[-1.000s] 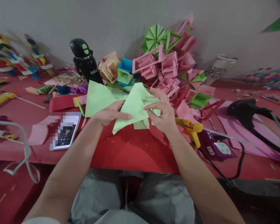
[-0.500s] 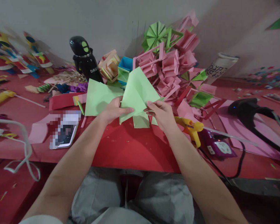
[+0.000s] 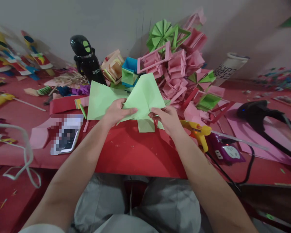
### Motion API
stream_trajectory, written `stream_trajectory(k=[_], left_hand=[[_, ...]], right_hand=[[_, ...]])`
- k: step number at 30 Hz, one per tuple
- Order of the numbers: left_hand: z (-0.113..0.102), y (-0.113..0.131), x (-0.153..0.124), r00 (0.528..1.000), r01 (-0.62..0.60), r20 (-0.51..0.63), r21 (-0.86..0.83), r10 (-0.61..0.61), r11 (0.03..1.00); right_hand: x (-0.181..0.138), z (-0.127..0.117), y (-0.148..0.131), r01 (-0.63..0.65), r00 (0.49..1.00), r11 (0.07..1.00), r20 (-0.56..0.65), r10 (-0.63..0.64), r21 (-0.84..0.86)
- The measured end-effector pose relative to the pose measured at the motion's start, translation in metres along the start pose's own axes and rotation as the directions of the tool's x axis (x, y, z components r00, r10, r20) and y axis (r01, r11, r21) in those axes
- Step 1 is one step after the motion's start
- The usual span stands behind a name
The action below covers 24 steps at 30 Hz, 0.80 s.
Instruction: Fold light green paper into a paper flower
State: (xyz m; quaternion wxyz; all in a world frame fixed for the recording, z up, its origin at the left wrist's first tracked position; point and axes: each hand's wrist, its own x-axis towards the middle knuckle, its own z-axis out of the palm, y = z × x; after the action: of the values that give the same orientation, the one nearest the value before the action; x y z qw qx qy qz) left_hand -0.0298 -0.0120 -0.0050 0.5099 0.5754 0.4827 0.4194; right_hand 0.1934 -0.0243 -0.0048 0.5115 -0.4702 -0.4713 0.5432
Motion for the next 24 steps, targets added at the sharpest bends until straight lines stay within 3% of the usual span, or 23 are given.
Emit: stream_trajectory(k=[12,24], left_hand=[[0.0022,0.0049,-0.0017,0.998,-0.056,-0.025,0.03,0.057,0.998],[0.0009,0.0038,-0.0016,0.997,-0.057,-0.054,0.057,0.061,0.997]], right_hand=[[-0.0004,-0.0008,0.0,-0.078,0.996,0.997,0.042,0.078,-0.001],[0.0035,-0.0048,0.0071,-0.066,0.995,0.997,0.076,0.068,-0.029]])
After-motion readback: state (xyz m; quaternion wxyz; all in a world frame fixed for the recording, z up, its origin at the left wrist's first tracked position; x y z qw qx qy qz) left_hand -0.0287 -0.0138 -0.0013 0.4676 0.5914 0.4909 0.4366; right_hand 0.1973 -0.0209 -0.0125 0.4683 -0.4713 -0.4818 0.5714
